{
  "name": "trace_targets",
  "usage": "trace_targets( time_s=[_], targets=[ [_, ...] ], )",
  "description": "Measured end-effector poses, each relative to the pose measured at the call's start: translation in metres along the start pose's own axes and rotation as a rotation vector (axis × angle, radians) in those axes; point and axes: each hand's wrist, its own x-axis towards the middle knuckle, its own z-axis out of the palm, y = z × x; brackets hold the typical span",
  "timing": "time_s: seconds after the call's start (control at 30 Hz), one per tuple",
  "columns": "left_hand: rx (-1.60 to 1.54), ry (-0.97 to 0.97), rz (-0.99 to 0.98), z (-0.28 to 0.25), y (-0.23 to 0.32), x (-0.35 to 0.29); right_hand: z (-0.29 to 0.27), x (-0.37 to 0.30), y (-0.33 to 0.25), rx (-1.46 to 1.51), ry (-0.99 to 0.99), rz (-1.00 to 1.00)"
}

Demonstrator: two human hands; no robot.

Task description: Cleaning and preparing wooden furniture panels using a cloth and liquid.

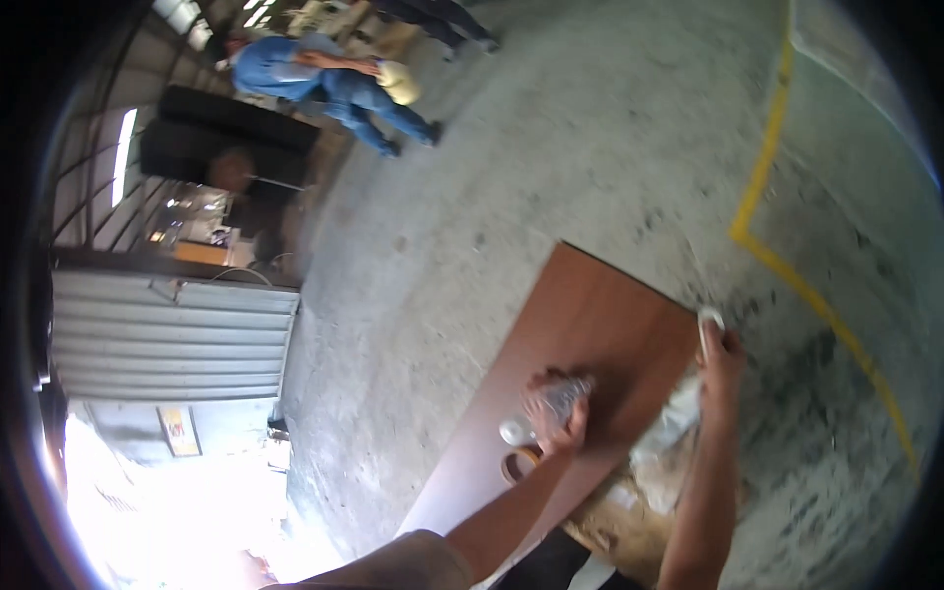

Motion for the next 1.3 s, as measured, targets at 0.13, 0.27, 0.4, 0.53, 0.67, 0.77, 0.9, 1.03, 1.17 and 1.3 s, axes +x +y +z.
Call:
trace_targets(
  time_s=[0.13, 0.27, 0.4, 0.53, 0.67, 0.77, 0.9, 1.03, 1.17, 1.3],
  targets=[
    [-0.038, 0.093, -0.067, -0.032, 0.034, 0.021, -0.003, 0.031, -0.017, 0.006, -0.029, 0.182],
    [0.023, 0.078, -0.121, -0.039, 0.012, 0.018, 0.043, 0.005, -0.01, 0.038, 0.089, 0.152],
    [0.042, 0.08, -0.106, -0.035, 0.011, 0.021, 0.034, -0.01, -0.013, -0.296, 0.06, -0.198],
    [-0.022, 0.052, -0.138, -0.035, 0.03, 0.025, 0.0, -0.001, -0.02, -0.331, 0.068, -0.392],
    [0.044, 0.047, -0.166, -0.043, 0.017, 0.013, 0.042, -0.047, -0.038, -0.323, -0.016, -0.106],
    [0.019, 0.023, -0.161, -0.031, 0.027, 0.011, 0.009, -0.04, -0.002, -0.404, 0.096, -0.256],
    [0.037, -0.056, -0.129, 0.001, 0.021, 0.003, -0.028, -0.011, 0.012, -0.272, 0.066, -0.328],
    [0.695, 0.22, 0.078, -0.009, -0.07, -0.02, 0.039, -0.077, -0.008, -0.416, -0.137, -0.218],
    [-0.105, 0.147, -0.072, -0.005, 0.016, 0.012, -0.006, -0.135, 0.059, -0.76, -0.117, -0.457],
    [-0.069, 0.038, -0.167, -0.021, 0.019, 0.009, -0.02, -0.177, 0.075, -0.81, -0.209, -0.41]
  ],
)
